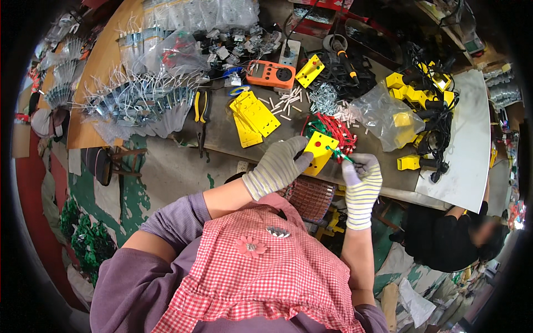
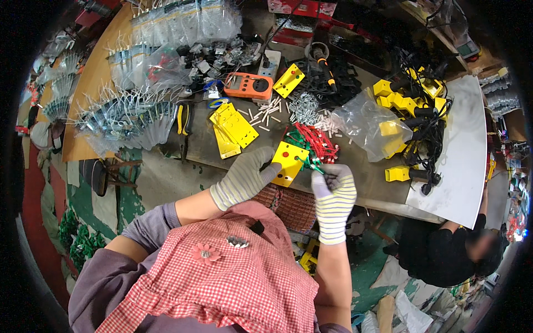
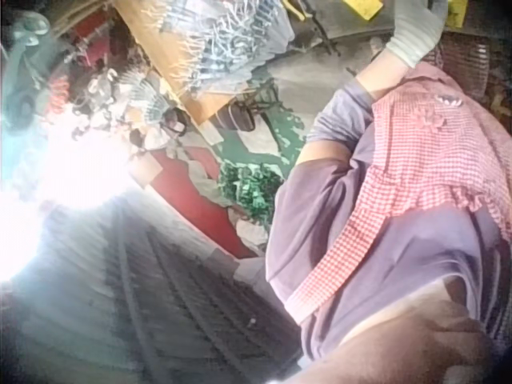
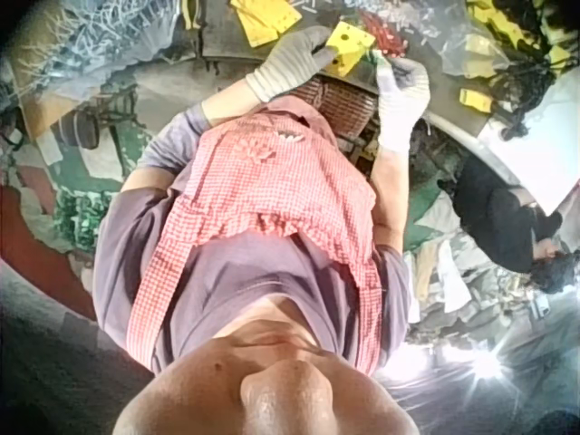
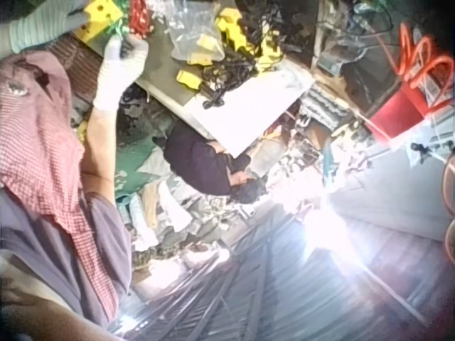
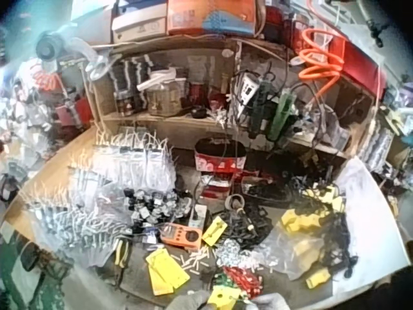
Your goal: Assembling indicator lights into plastic housings and wiring them.
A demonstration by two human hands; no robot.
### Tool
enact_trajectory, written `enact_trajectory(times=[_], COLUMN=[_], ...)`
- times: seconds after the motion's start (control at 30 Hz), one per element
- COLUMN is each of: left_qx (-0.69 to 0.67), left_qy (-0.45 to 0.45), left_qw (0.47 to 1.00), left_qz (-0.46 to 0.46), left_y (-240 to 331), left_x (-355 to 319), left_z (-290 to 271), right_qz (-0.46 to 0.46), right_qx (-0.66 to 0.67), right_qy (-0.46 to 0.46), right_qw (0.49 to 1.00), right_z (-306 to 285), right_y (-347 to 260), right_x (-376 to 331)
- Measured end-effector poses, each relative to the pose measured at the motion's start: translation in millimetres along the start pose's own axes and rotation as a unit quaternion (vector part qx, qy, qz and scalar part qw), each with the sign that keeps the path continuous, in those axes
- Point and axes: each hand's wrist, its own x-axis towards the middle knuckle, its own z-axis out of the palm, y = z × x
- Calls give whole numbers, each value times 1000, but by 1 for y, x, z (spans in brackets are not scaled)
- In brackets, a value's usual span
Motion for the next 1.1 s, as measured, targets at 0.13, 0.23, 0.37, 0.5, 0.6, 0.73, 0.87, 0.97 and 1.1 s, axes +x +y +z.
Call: enact_trajectory(times=[0.13,0.23,0.37,0.5,0.6,0.73,0.87,0.97,1.1], left_qx=[43,37,10,-1,-19,-13,-53,10,244], left_qy=[53,43,-11,3,26,64,60,53,132], left_qw=[996,997,1000,998,999,998,996,996,953], left_qz=[60,49,15,55,29,-6,-49,-75,123], left_y=[7,8,12,-7,-23,-29,-56,-54,-29], left_x=[-8,-9,-15,-17,-15,-15,-12,3,77], left_z=[9,6,-10,-14,-15,-25,-27,-33,-44], right_qz=[-285,-244,-7,94,71,44,98,62,116], right_qx=[-281,-186,95,184,118,42,27,17,66], right_qy=[4,-8,-59,-171,-158,-182,-241,-154,-64], right_qw=[916,952,994,963,978,981,965,986,989], right_z=[25,29,28,28,46,72,72,46,26], right_y=[-3,4,7,15,24,21,6,-6,-15], right_x=[1,4,8,16,21,32,61,88,104])
